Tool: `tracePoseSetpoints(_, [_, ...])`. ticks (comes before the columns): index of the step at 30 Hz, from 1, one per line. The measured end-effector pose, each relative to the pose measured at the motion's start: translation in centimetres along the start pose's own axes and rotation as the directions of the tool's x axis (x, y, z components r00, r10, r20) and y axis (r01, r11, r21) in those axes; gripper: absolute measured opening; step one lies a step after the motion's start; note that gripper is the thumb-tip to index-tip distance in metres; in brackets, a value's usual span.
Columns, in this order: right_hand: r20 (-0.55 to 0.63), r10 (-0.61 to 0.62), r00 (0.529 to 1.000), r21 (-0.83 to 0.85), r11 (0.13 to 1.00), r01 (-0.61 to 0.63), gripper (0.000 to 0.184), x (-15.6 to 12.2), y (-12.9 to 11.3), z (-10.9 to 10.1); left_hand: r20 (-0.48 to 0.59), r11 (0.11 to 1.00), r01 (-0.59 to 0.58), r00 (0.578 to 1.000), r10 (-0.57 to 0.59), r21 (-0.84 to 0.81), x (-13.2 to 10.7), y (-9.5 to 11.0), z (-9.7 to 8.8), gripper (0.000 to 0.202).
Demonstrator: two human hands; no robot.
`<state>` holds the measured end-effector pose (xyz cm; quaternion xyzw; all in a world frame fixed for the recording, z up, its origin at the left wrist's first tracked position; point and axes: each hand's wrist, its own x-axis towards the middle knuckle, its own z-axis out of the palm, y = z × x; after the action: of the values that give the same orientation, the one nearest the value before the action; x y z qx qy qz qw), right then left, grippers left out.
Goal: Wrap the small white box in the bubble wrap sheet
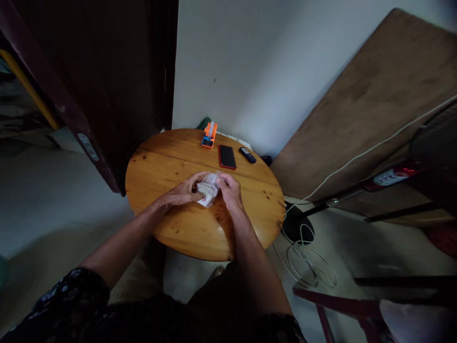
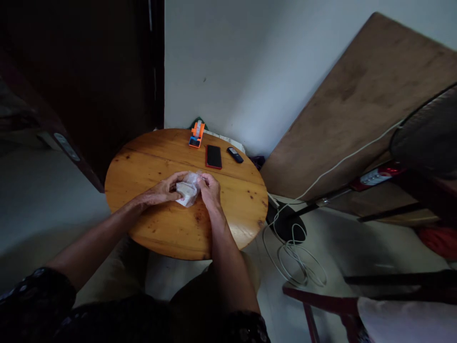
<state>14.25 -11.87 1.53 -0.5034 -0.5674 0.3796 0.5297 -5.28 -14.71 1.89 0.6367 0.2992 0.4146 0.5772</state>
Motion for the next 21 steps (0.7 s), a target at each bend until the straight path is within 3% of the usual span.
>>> tracePoseSetpoints(11, [-0.029,0.017,0.999,0.101,0.995,-0.014,0.036,-0.1,-0.1,0.1,0.092,0.977,0.076,0.991,-0.096,0.201,-0.2,0.5,-0.6,0.076])
tracePoseSetpoints(21, [-0.060,0.033,0.998,0.137,0.990,-0.024,0.037,-0.1,-0.5,0.0,0.084,0.958,0.121,0.985,-0.148,0.262,-0.2,1.1,-0.6,0.078])
